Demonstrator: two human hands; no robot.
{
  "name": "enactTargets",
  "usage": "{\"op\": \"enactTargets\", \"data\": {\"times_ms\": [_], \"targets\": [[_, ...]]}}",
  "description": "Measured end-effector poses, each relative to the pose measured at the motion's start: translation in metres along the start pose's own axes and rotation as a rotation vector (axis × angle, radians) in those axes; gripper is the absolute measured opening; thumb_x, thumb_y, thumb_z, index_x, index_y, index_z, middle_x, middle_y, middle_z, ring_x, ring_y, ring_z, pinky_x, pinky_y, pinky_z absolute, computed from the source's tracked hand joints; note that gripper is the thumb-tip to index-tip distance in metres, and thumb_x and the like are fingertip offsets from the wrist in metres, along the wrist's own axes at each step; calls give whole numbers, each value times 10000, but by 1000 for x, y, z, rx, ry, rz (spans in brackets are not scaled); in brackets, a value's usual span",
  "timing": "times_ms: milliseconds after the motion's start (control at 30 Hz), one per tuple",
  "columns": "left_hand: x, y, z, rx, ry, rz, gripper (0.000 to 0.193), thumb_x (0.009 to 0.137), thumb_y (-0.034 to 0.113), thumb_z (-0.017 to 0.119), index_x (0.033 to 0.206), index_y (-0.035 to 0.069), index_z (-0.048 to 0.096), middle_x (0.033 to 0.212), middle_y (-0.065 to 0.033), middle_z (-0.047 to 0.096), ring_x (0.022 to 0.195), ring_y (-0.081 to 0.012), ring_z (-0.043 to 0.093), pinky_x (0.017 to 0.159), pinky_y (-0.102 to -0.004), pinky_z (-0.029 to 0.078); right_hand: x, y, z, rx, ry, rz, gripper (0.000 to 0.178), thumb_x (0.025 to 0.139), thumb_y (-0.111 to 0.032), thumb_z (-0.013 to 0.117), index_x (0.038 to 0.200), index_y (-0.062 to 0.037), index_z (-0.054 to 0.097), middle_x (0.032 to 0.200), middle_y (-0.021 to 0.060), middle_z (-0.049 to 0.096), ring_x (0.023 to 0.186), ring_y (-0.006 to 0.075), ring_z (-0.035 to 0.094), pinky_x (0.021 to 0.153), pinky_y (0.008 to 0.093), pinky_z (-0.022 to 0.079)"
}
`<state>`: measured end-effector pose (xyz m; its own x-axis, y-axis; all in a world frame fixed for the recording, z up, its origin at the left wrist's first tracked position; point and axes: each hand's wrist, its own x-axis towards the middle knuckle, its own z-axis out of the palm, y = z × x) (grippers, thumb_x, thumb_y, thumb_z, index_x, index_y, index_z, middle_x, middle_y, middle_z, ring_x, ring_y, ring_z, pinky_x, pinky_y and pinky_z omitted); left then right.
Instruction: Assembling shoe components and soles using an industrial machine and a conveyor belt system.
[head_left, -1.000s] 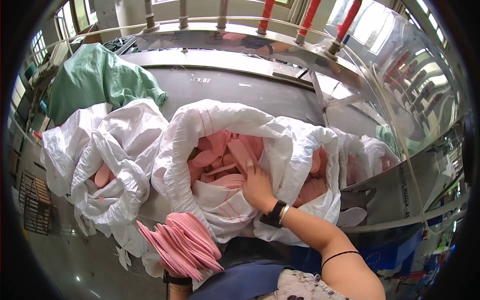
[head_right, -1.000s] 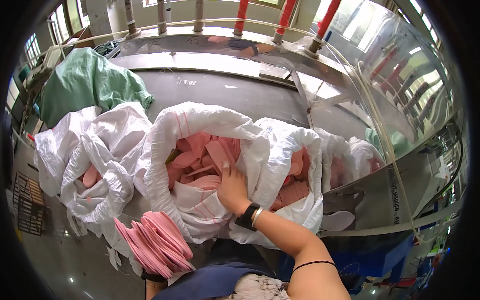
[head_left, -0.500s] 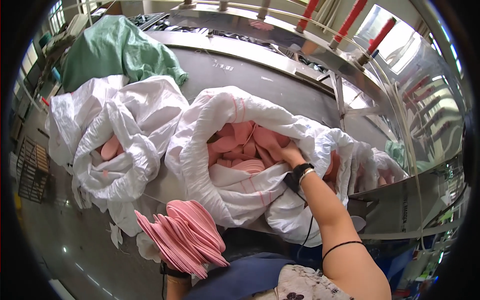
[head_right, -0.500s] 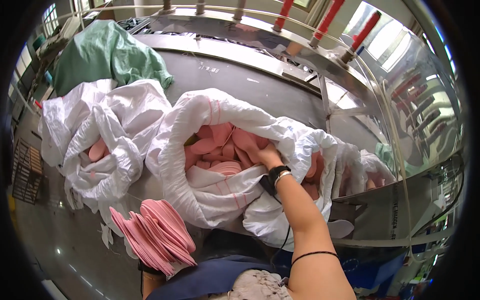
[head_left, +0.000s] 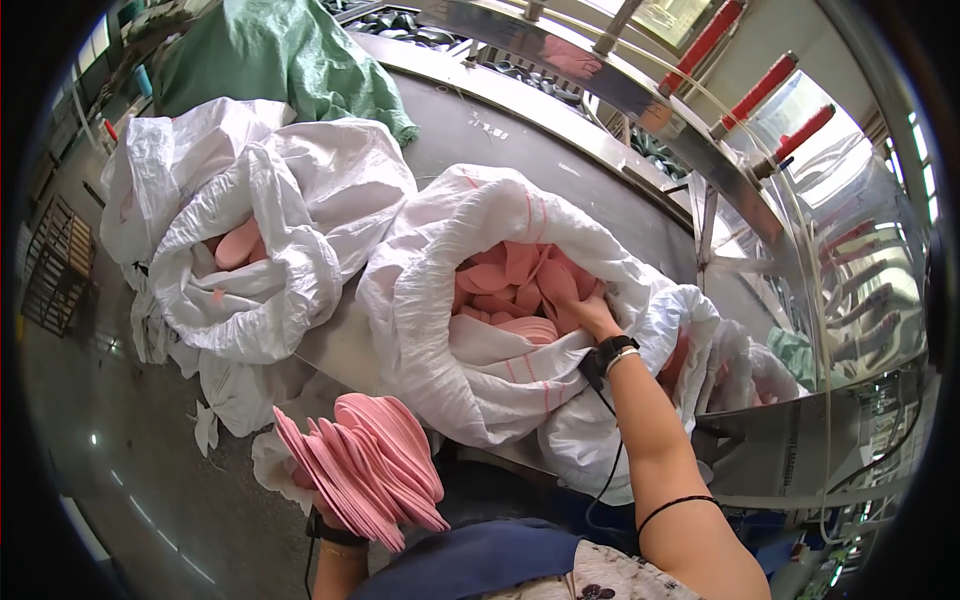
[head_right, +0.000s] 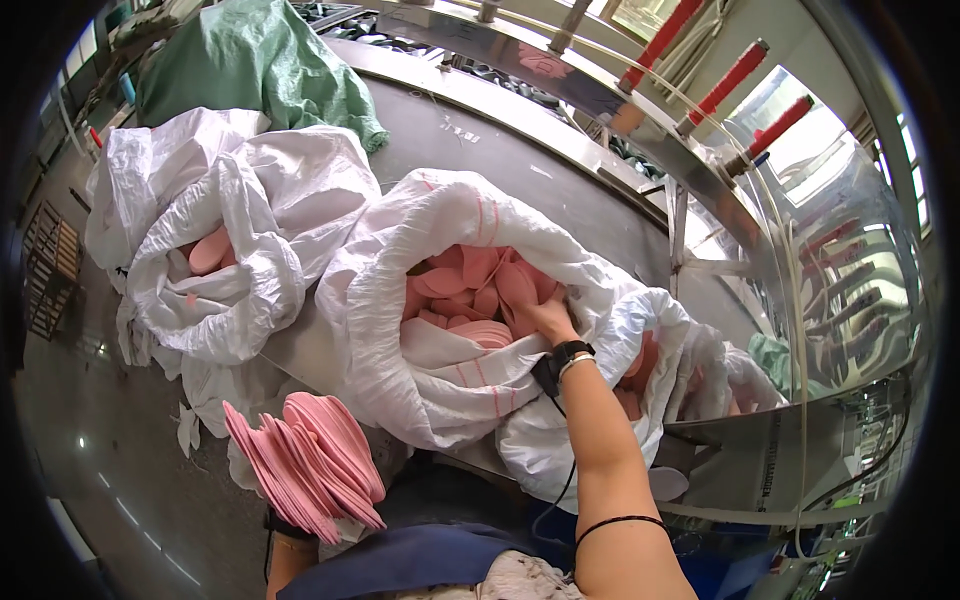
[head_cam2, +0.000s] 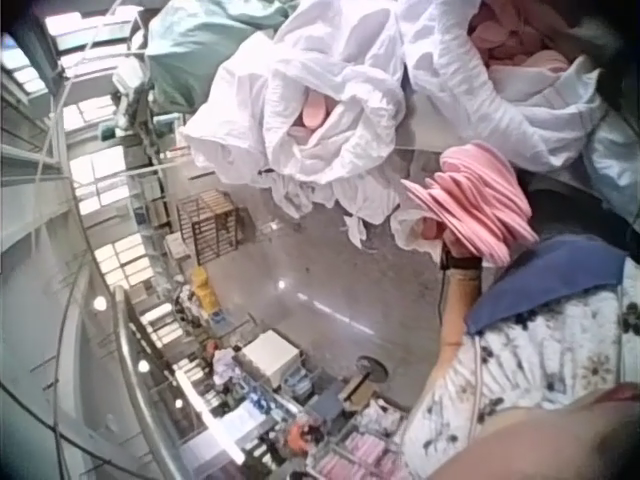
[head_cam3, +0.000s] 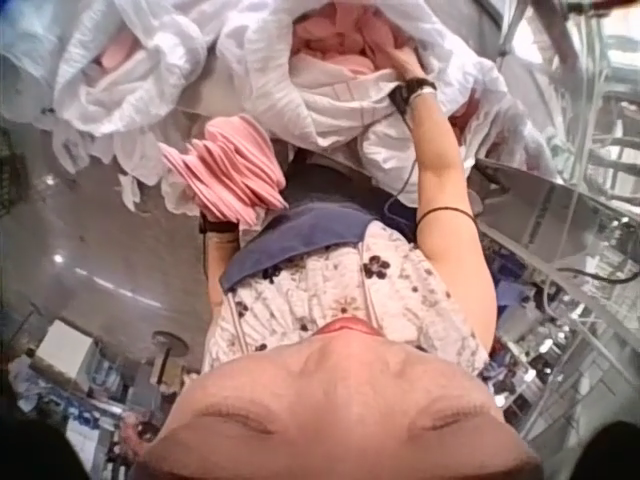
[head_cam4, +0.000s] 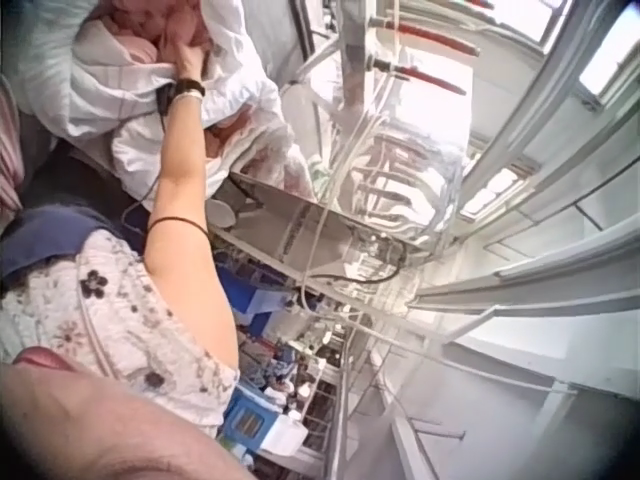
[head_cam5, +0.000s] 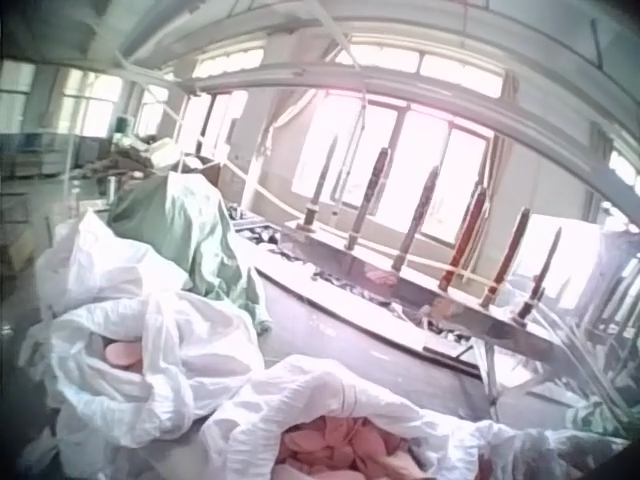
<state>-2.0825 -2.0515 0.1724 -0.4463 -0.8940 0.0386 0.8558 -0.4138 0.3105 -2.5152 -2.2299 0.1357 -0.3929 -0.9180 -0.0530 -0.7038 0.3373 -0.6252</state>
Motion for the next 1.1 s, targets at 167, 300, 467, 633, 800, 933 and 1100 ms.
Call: {"op": "enactTargets", "data": {"times_ms": [167,300,467,633,800,933,1100], "targets": [[-48,-16,-13,-5,26,32,691,868,452,587,1427,104,378,1375,-128,478,1248,-295,482,1052,-463,403,39,-7,-7,108,-432,270,1275,599,-441,830,1450,88,43,1422,233,382,1306,299,414,1059,309,353],[-63,-30,-17,-15,45,57,688,870,453,584,1427,105,379,1374,-127,479,1248,-294,483,1051,-462,405,33,9,6,312,-129,57,1126,609,-304,868,1436,56,193,1390,173,429,1262,267,444,1053,310,356],[-38,-37,-5,19,37,94,683,873,453,582,1426,107,381,1373,-126,480,1247,-292,484,1050,-460,406,32,37,-29,667,-386,92,1076,715,-271,807,1495,13,122,1497,134,304,1361,256,332,1117,320,262],[109,-37,30,31,30,57,678,876,453,579,1426,108,382,1373,-124,481,1246,-290,485,1049,-458,407,49,57,-12,136,-23,-222,998,751,-391,747,1470,32,198,1496,173,304,1353,262,345,1112,341,273],[171,-71,49,-31,167,-112,402,949,324,517,1249,56,525,1071,-101,644,1001,-267,624,897,-396,502,38,31,-11,1266,-379,274,735,869,-419,632,1380,54,397,1365,148,492,1229,221,504,1027,334,403],[283,-118,47,-146,134,-208,345,893,293,642,1156,80,574,1065,-69,641,1001,-215,616,921,-371,490,47,85,17,1105,0,194,524,943,-358,554,1335,-16,484,1307,77,565,1166,215,561,1019,354,424],[295,-130,24,-77,257,-114,334,877,272,664,1139,85,576,1061,-50,641,1004,-205,613,941,-357,478,44,70,-2,1291,-393,359,522,967,-337,532,1376,-27,437,1380,76,507,1239,215,501,1070,353,370]]}}
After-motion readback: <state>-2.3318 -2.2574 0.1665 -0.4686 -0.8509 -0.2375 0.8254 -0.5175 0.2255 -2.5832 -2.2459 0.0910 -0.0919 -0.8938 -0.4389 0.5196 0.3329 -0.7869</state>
